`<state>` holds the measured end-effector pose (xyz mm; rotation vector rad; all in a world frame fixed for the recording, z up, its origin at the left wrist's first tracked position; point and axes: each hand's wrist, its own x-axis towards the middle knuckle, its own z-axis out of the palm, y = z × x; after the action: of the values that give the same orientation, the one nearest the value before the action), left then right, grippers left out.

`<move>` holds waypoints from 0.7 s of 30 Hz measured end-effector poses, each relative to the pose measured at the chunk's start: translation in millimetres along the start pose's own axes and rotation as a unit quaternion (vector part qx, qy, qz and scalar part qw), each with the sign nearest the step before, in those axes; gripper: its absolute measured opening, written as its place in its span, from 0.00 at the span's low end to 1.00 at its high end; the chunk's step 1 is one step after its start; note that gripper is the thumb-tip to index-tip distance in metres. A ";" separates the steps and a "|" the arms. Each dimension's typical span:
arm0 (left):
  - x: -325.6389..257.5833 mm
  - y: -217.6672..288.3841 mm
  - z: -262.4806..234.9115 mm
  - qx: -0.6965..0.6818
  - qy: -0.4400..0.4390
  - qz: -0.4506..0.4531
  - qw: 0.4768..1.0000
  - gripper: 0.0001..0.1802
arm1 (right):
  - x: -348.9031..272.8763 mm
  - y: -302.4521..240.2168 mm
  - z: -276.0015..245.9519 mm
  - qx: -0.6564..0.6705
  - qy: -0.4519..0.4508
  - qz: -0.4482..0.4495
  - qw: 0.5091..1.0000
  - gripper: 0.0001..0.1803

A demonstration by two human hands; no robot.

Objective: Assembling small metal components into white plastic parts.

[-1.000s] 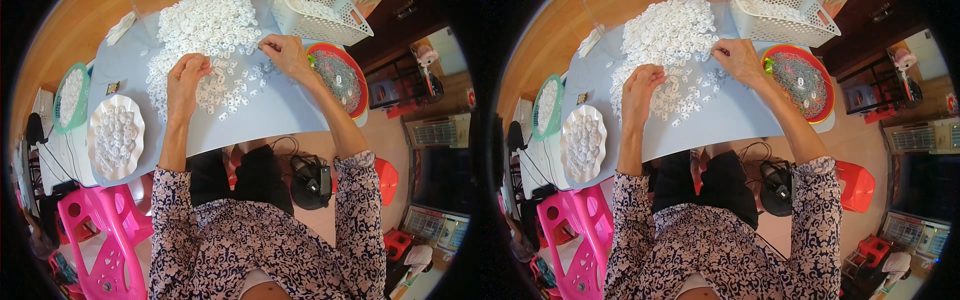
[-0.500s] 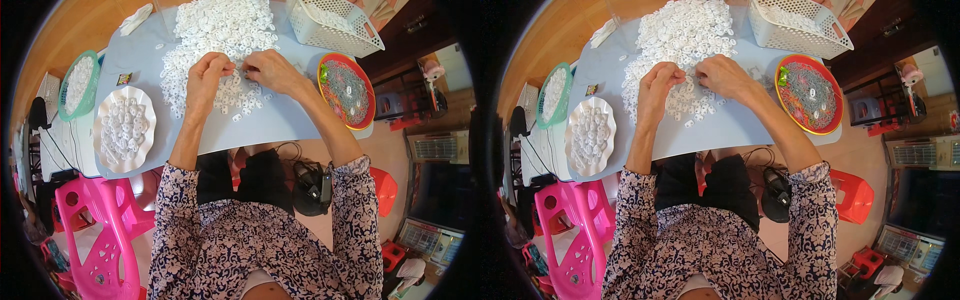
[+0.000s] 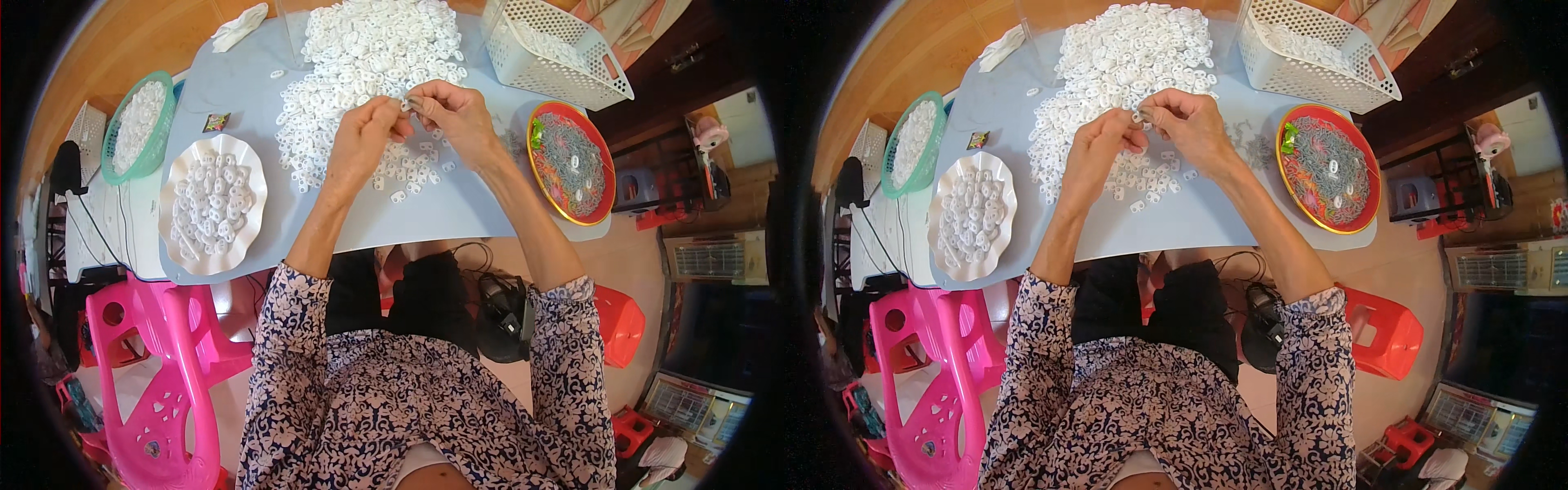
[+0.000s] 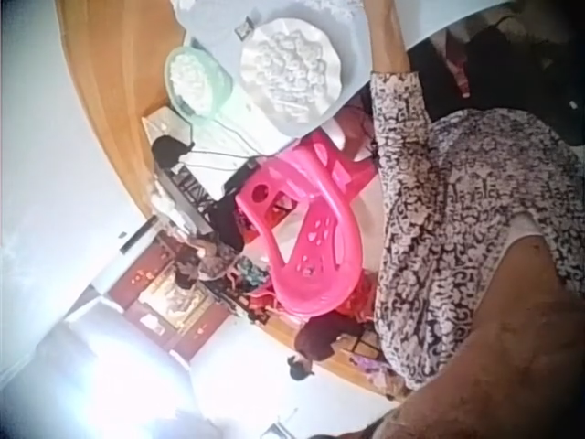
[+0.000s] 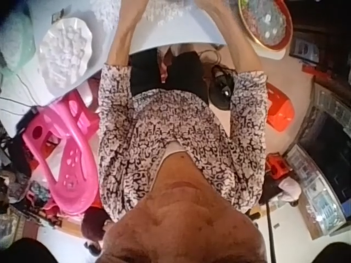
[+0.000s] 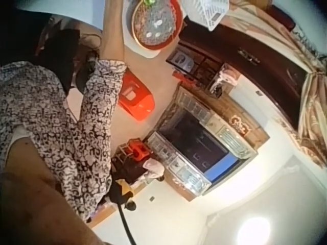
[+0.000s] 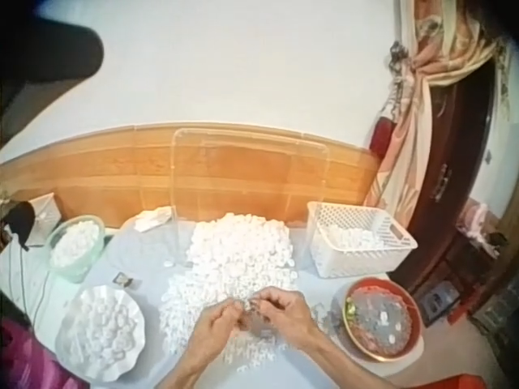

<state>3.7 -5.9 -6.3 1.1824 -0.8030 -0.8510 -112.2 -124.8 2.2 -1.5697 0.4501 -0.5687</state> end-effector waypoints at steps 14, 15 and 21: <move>1.9 -1.3 -8.4 -0.267 -0.014 -0.080 0.960 0.08 | -7.6 -0.3 12.5 0.001 0.044 -0.048 0.998 0.08; 1.6 0.2 -5.9 -0.248 0.010 -0.067 0.967 0.08 | -8.8 -0.5 12.3 0.000 0.044 -0.047 0.998 0.08; 0.2 0.0 -0.5 -0.107 0.037 -0.006 0.994 0.07 | -4.9 -11.7 19.0 -0.073 0.069 -0.096 0.990 0.07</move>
<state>4.3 -5.9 -6.4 1.0238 -0.6276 -0.8752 -105.3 -105.8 12.8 -1.7317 0.4549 -0.8121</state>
